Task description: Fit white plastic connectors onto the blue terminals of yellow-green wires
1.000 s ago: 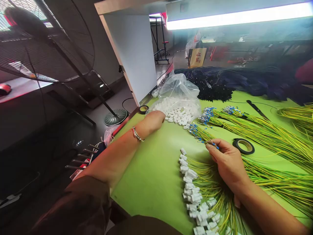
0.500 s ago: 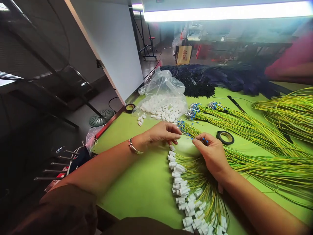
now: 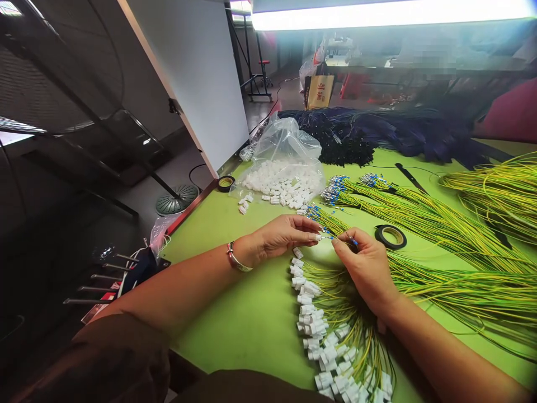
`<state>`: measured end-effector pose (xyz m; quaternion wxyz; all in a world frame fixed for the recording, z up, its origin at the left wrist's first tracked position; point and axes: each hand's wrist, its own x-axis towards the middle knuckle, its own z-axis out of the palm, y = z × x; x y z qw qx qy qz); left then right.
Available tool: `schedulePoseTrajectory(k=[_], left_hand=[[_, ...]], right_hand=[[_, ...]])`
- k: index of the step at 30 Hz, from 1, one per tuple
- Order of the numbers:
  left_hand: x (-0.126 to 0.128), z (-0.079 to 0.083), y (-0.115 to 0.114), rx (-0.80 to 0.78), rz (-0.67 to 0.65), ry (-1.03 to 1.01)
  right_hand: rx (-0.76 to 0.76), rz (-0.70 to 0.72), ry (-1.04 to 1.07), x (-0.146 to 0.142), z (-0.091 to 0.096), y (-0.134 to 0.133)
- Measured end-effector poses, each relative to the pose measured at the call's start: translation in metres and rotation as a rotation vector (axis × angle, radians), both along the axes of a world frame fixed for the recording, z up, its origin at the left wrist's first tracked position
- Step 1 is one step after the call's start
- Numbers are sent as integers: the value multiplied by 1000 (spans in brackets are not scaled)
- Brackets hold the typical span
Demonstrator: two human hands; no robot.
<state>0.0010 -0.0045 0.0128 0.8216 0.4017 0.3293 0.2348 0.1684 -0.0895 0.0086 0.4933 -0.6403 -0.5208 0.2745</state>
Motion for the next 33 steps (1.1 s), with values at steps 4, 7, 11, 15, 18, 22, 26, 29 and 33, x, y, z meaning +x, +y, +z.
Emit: schedulePoseTrajectory(k=[4,7,11,15,18,22,26,29,33], left_hand=[[1,0,-1,32,55,-1],[1,1,-2,81,56,-11],[2,0,-3,133,63,-36],[2,-2,-3,155,50,-62],[3,-3,-4,133,32,-55],[3,-2,-5,119,11,-21],[2,-1,-4,153,-6,-39],[1,-1,-3,158,-21,-51],[0,-1,-3,126,-10,-49]], right_hand=[[2,6,-18,0,-2,-1],[-7,4,-21,0,-3,-2],[-4,2,-28,-1,-1,-2],[18,-4,-46,-3,1,-3],[7,23,-27,-5,2,-3],[-37,130,13,-4,0,-2],[-59,165,131,4,-4,0],[-72,139,174,8,-4,2],[-74,115,126,3,-3,1]])
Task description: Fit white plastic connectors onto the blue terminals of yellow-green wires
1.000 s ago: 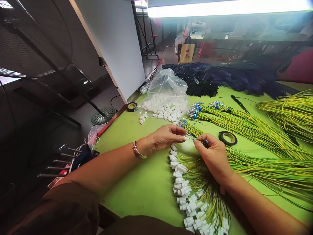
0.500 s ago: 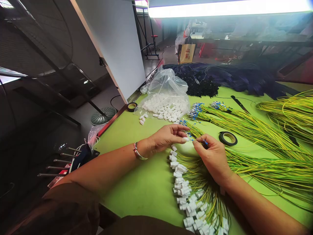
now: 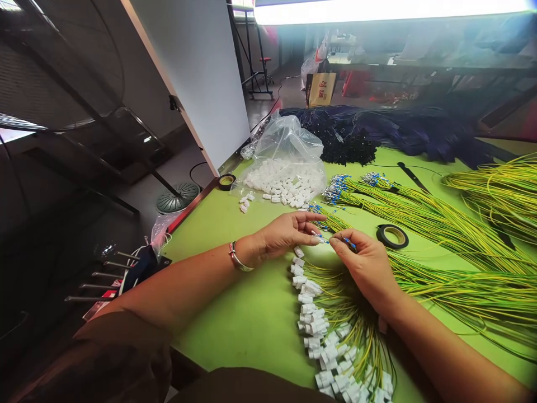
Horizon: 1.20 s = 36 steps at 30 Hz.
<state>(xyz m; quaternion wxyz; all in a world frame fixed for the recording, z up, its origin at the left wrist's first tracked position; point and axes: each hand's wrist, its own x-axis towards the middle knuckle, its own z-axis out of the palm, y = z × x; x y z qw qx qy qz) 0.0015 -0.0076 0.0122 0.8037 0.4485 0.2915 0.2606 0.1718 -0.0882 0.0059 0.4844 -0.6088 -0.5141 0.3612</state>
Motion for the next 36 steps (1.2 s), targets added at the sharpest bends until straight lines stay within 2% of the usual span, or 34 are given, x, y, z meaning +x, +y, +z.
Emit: schedulePoseTrajectory(k=[8,16,21,36], left_hand=[[4,-3,-3,-18,47,-1],[2,-5,-2,13,71,-3],[2,-6,-2,11,65,11],[4,-11,-4,30,84,49]], right_hand=[[124,-29,-124,-9,-4,-2],[78,13,-65,-5,0,-3],[62,-12,-18,-5,-3,-2],[41,21,-92,-7,-13,-1]])
